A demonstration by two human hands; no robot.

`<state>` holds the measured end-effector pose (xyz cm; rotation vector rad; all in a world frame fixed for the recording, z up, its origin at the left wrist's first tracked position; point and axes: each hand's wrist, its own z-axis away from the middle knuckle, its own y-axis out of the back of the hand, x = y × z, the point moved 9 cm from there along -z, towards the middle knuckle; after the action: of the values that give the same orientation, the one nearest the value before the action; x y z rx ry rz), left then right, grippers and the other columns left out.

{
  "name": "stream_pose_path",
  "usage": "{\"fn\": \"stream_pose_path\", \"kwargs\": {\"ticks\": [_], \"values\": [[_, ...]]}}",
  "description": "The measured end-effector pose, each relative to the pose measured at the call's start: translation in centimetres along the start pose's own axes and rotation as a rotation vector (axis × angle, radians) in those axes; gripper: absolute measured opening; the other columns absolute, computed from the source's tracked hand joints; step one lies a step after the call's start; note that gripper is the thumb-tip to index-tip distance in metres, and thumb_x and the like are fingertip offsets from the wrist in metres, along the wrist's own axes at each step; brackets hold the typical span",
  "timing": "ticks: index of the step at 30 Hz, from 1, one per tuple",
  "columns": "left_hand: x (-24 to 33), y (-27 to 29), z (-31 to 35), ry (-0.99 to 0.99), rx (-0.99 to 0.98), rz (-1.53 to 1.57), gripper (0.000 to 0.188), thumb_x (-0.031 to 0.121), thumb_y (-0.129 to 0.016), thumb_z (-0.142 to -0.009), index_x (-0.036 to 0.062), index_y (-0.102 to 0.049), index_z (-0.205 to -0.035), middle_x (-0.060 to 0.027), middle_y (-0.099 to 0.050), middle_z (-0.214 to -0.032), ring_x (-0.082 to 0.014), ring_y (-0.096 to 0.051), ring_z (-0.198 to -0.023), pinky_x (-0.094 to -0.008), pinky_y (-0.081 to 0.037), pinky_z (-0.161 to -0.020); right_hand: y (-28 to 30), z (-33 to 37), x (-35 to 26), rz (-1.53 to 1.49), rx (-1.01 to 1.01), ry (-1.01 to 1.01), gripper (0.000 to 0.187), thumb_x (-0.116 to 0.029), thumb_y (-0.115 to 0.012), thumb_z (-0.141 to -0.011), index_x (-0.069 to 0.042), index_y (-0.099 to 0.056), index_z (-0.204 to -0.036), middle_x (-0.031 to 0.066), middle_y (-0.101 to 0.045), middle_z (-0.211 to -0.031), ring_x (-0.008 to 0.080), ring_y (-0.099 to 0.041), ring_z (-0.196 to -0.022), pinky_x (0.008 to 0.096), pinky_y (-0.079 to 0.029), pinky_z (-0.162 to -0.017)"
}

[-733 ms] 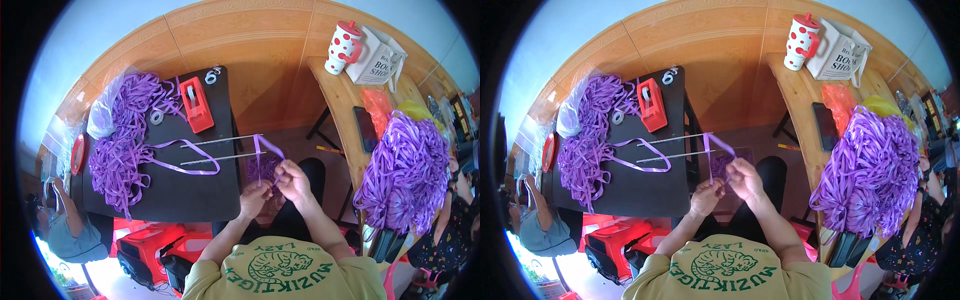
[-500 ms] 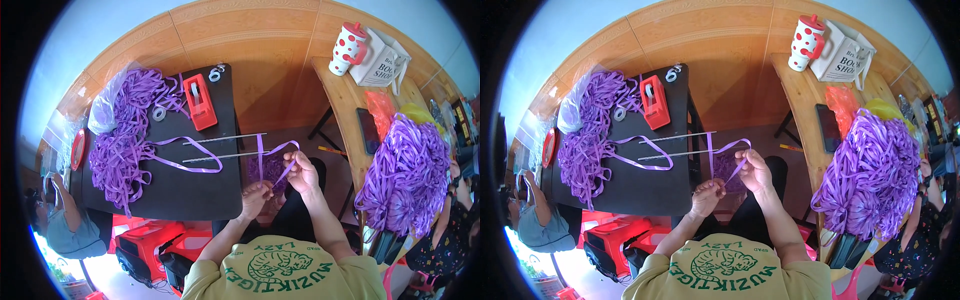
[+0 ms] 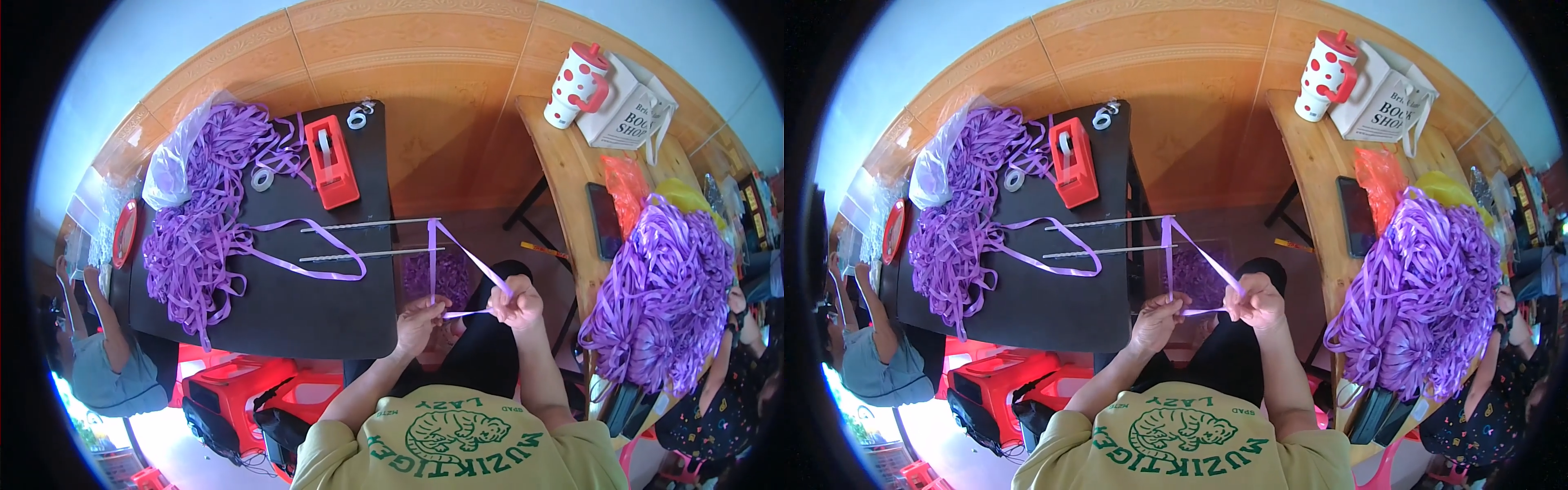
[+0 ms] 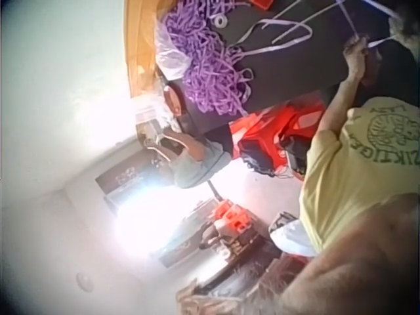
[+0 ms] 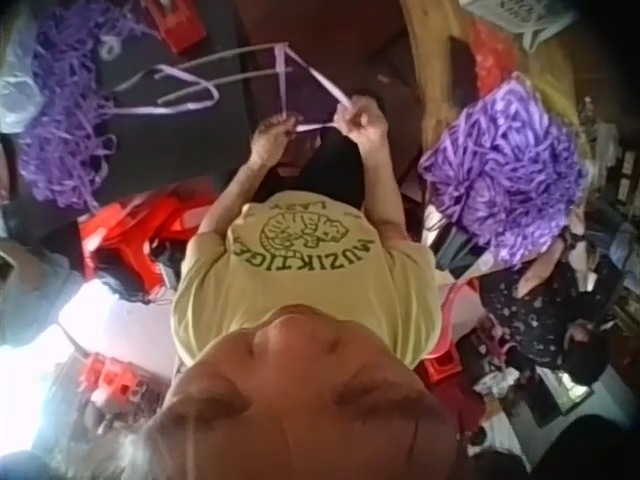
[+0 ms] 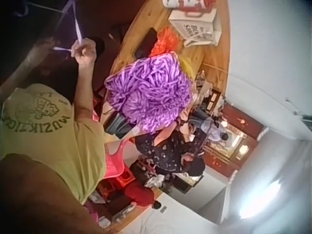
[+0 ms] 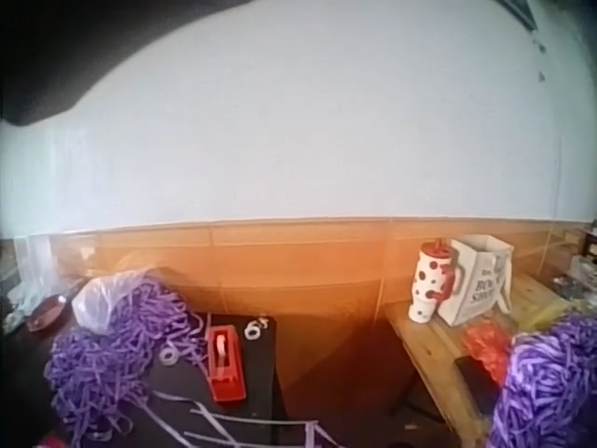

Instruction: Wrapping and tying purple ribbons onto metal rods to create decorative pom-poms.

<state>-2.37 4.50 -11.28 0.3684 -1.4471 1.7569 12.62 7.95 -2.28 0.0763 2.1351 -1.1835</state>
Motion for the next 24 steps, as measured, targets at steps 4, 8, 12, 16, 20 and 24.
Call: {"fn": "stream_pose_path", "kwargs": {"ticks": [4, 8, 12, 16, 20, 24], "values": [[-0.8, 0.7, -0.7, 0.041, 0.047, -0.011, 0.012, 0.013, -0.062, -0.086, 0.0042, -0.067, -0.093, -0.0074, -0.066, -0.093, -0.0116, -0.058, -0.080, -0.0256, -0.042, -0.070, 2.4, -0.2, -0.1, -0.184, 0.218, 0.090, 0.018, -0.020, -0.062, -0.087, -0.002, -0.058, -0.087, 0.0088, -0.050, -0.067, 0.0106, -0.039, -0.050, 0.0231, -0.034, -0.048], [-0.5, -0.6, -2.1, 0.067, 0.028, -0.048, 0.013, 0.014, -0.061, -0.087, 0.0042, -0.065, -0.095, -0.0082, -0.065, -0.096, -0.0147, -0.059, -0.084, -0.0276, -0.043, -0.072, 3.6, 0.5, -3.6, -0.239, 0.194, 0.327, 0.016, -0.023, -0.051, -0.094, -0.008, -0.053, -0.093, 0.0037, -0.047, -0.075, 0.0121, -0.040, -0.057, 0.0302, -0.039, -0.059], [1.4, -3.7, -4.0, 0.028, -0.076, 0.120, 0.011, 0.015, -0.059, -0.088, 0.0063, -0.063, -0.093, -0.0081, -0.065, -0.096, -0.0182, -0.059, -0.083, -0.0310, -0.042, -0.076, 4.5, 1.2, -6.5, -0.220, 0.242, 0.426, 0.018, -0.024, -0.048, -0.096, -0.008, -0.056, -0.095, 0.0017, -0.047, -0.073, 0.0104, -0.042, -0.059, 0.0264, -0.035, -0.055], [-0.6, -1.9, -4.8, 0.120, -0.077, 0.452, 0.010, 0.017, -0.059, -0.089, 0.0082, -0.061, -0.091, -0.0074, -0.064, -0.092, -0.0191, -0.059, -0.082, -0.0321, -0.042, -0.076, 4.9, 2.0, -8.3, -0.255, 0.303, 0.434, 0.017, -0.020, -0.046, -0.097, -0.006, -0.056, -0.099, 0.0029, -0.049, -0.076, 0.0095, -0.041, -0.056, 0.0241, -0.034, -0.052], [-6.4, 3.6, -2.0, 0.302, 0.156, 0.391, 0.019, 0.021, -0.063, -0.086, 0.0077, -0.057, -0.099, -0.0040, -0.063, -0.088, -0.0188, -0.058, -0.081, -0.0307, -0.043, -0.074, 6.2, 3.1, -5.4, -0.258, 0.558, 0.283, 0.014, -0.015, -0.049, -0.094, -0.004, -0.056, -0.101, 0.0059, -0.055, -0.077, 0.0096, -0.041, -0.052, 0.0234, -0.032, -0.048], [-7.3, 5.5, 1.6, 0.348, 0.470, -0.274, 0.051, 0.014, -0.067, -0.082, 0.0046, -0.045, -0.127, -0.0094, -0.061, -0.100, -0.0183, -0.058, -0.083, -0.0281, -0.045, -0.074, 3.6, 1.5, -0.4, 0.222, 0.558, -0.192, 0.015, -0.011, -0.051, -0.092, 0.000, -0.059, -0.096, 0.0132, -0.062, -0.069, 0.0084, -0.037, -0.041, 0.0211, -0.028, -0.041]]}}
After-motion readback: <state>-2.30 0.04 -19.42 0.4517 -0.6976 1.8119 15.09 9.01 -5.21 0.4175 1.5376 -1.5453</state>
